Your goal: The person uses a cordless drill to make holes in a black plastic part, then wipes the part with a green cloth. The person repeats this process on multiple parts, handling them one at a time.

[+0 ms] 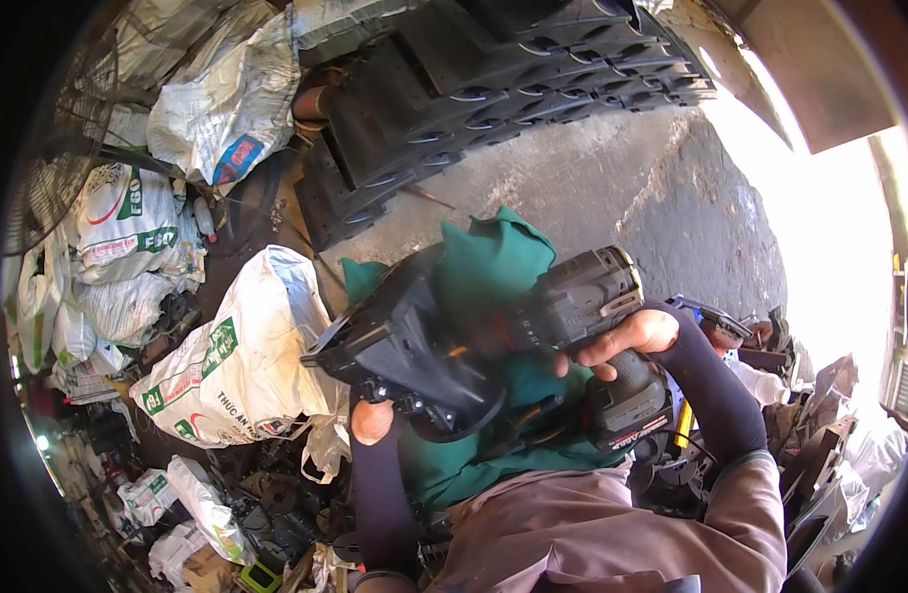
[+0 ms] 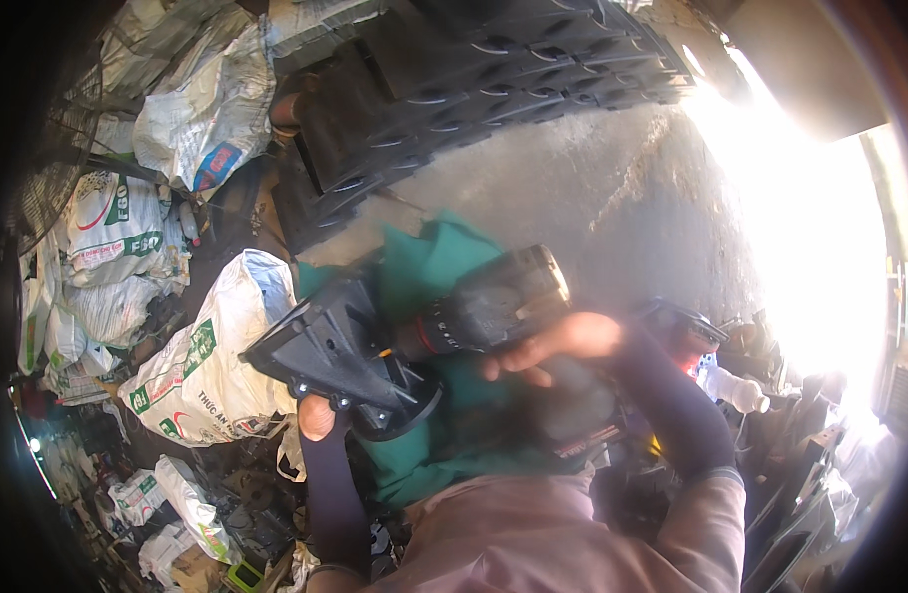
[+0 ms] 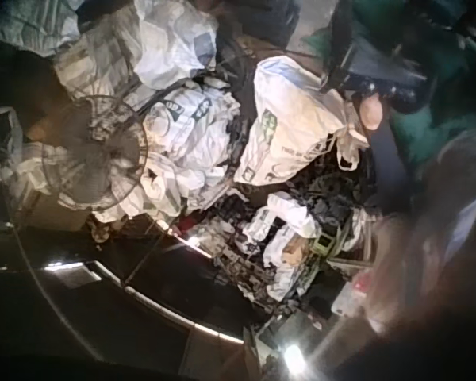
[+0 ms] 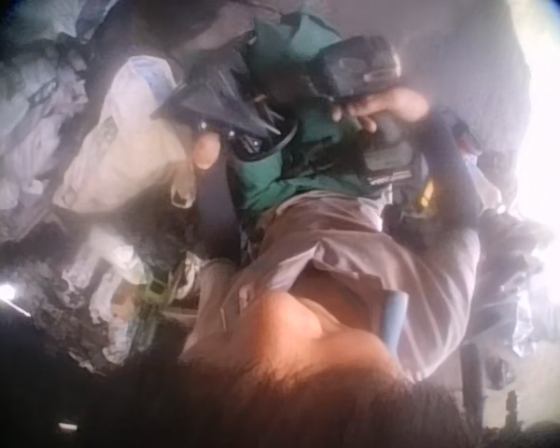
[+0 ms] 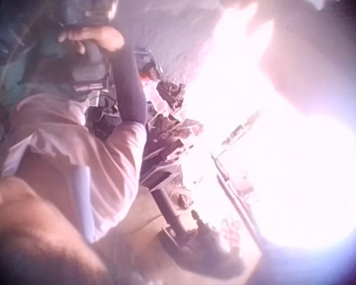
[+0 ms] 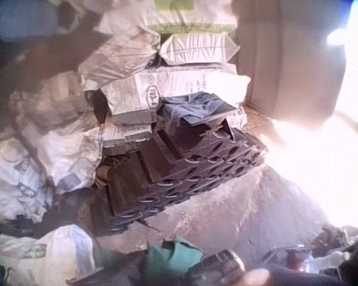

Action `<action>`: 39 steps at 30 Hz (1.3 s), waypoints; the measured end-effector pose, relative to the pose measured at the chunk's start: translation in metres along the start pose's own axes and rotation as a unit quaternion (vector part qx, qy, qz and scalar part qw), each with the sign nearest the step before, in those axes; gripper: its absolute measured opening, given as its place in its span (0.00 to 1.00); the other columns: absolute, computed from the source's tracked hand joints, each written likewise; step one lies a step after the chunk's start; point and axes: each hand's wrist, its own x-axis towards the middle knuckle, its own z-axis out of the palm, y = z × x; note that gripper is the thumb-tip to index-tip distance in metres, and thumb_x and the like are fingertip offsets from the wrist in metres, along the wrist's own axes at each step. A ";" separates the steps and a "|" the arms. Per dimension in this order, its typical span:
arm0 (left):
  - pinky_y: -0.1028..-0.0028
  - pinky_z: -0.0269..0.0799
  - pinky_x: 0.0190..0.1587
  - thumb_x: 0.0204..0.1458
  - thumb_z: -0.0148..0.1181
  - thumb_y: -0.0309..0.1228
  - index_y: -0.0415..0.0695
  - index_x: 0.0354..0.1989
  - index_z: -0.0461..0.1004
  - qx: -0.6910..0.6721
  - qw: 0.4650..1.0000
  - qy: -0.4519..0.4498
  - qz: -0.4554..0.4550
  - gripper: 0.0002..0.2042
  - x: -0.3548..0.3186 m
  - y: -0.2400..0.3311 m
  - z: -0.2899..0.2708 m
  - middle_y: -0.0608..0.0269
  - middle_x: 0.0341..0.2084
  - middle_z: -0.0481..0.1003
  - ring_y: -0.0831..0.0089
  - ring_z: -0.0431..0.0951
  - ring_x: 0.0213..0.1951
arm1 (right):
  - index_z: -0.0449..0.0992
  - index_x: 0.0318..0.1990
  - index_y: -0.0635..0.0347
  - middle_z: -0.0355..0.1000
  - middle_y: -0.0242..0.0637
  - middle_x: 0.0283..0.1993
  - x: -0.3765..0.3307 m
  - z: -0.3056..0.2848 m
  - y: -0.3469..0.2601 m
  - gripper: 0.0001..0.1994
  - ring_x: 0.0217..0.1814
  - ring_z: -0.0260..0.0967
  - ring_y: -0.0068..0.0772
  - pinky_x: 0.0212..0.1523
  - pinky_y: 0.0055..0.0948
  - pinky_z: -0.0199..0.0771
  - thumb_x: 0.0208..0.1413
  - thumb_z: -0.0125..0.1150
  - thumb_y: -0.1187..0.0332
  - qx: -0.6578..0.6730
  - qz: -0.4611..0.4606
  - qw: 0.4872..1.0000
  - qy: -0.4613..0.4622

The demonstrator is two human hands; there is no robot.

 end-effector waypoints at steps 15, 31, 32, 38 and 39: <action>0.80 0.68 0.32 0.49 0.59 0.23 0.37 0.44 0.73 0.036 0.998 0.001 -0.054 0.12 0.020 0.021 0.042 0.62 0.32 0.77 0.77 0.76 0.31 | 0.70 0.50 0.67 0.75 0.46 0.38 -0.007 0.022 -0.006 0.21 0.22 0.69 0.26 0.25 0.23 0.69 0.45 0.62 0.75 -0.048 0.023 0.992 0.112; 0.73 0.72 0.41 0.50 0.57 0.20 0.36 0.49 0.70 0.017 0.998 -0.042 -0.045 0.16 0.021 0.022 0.040 0.58 0.39 0.75 0.70 0.76 0.40 | 0.69 0.51 0.68 0.75 0.49 0.38 -0.006 0.027 -0.009 0.23 0.20 0.70 0.31 0.24 0.27 0.71 0.43 0.61 0.75 -0.046 0.022 0.990 0.132; 0.73 0.72 0.41 0.50 0.57 0.21 0.36 0.49 0.70 0.018 0.998 -0.047 -0.048 0.16 0.022 0.023 0.040 0.58 0.39 0.75 0.71 0.77 0.39 | 0.69 0.51 0.68 0.75 0.49 0.38 -0.006 0.027 -0.008 0.23 0.20 0.70 0.31 0.24 0.27 0.71 0.43 0.61 0.75 -0.048 0.026 0.989 0.136; 0.75 0.73 0.38 0.51 0.58 0.21 0.35 0.46 0.72 0.001 0.997 0.001 -0.072 0.13 0.018 0.020 0.040 0.58 0.35 0.76 0.72 0.78 0.35 | 0.70 0.50 0.68 0.75 0.46 0.35 -0.008 0.022 -0.004 0.22 0.20 0.69 0.29 0.23 0.26 0.70 0.44 0.61 0.75 -0.047 0.024 0.990 0.134; 0.75 0.73 0.37 0.51 0.58 0.21 0.35 0.45 0.72 0.004 0.997 0.013 -0.071 0.13 0.017 0.018 0.041 0.58 0.35 0.77 0.72 0.78 0.34 | 0.70 0.50 0.68 0.74 0.45 0.34 -0.008 0.020 -0.003 0.22 0.20 0.69 0.28 0.23 0.26 0.70 0.44 0.61 0.75 -0.054 0.025 0.989 0.136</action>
